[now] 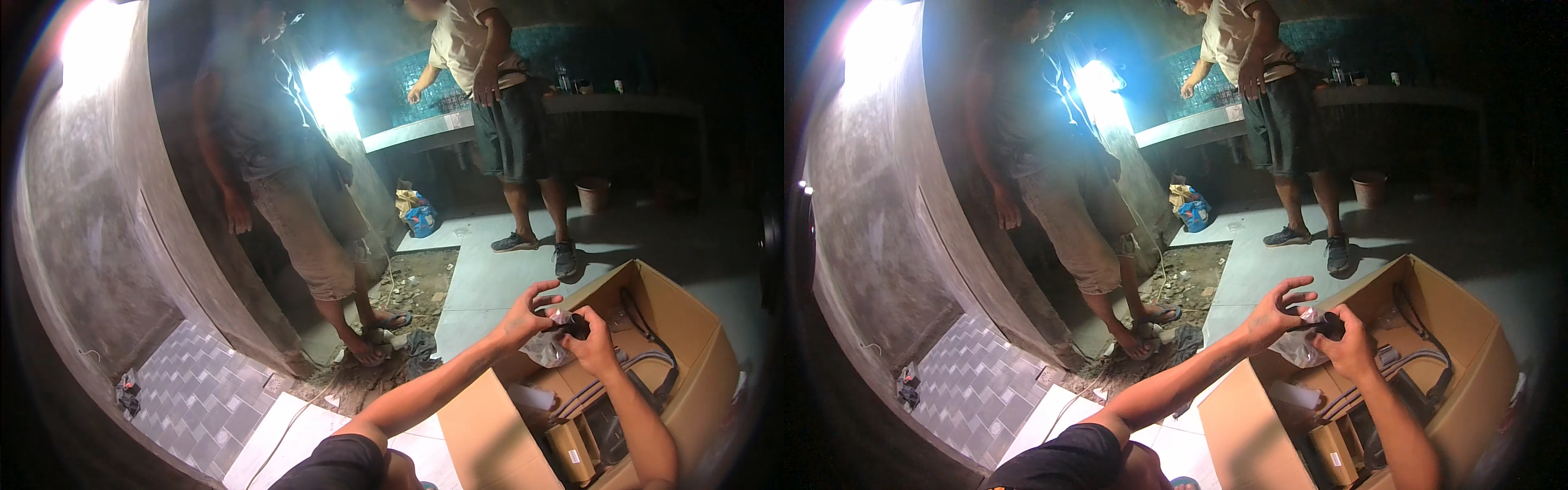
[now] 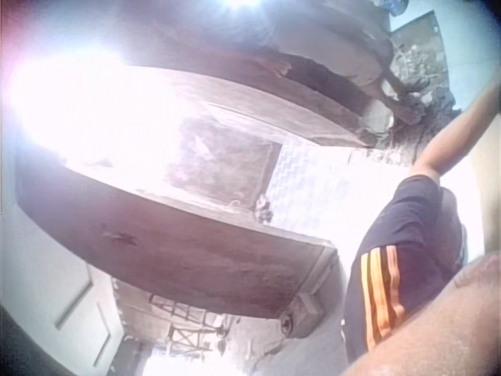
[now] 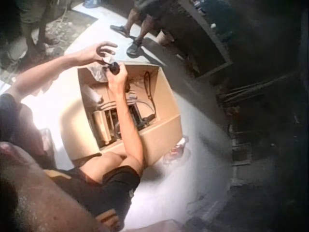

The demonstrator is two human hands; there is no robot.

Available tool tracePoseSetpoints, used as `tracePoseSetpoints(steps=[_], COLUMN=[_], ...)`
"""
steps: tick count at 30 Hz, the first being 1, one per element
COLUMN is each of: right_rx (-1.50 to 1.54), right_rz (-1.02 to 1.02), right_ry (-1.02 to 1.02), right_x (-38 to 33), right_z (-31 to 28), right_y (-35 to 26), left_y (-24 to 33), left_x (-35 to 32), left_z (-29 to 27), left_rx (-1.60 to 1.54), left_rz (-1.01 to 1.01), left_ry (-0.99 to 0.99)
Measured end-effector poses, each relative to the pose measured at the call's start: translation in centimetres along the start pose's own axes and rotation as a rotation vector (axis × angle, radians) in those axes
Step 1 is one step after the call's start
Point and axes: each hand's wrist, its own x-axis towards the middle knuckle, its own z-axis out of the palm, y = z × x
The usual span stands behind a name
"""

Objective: The person unboxes and assembles a kitchen faucet by connecting various hoses and a soap dispenser pump.

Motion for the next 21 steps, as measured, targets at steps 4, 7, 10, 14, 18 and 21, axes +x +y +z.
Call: tracePoseSetpoints(steps=[4, 7, 10, 14, 18, 21], right_rx=[-0.071, 0.013, -0.178, -0.371, -0.405, -0.43], right_rz=[0.112, 0.053, -0.032, 0.015, 0.008, -0.016], right_ry=[0.073, 0.125, 0.148, 0.137, 0.079, 0.032], right_x=[0.3, 0.5, 0.3, 0.0, 0.2, 0.8], right_z=[0.2, 1.0, 1.8, 0.9, -0.5, -0.9], right_y=[-0.8, -2.1, -3.1, -4.2, -5.6, -6.3], left_y=[-1.1, -2.2, -2.9, -3.2, -2.2, -1.7], left_x=[-1.1, -2.0, -2.0, -1.9, -2.1, -2.0], left_z=[0.2, 1.2, 2.2, 3.3, 3.8, 3.7], left_rx=[0.459, 0.676, 0.737, 0.512, 0.487, 0.547], left_rz=[0.16, 0.207, 0.221, 0.149, 0.057, 0.12], left_ry=[-0.153, -0.23, -0.096, -0.041, 0.036, 0.017])
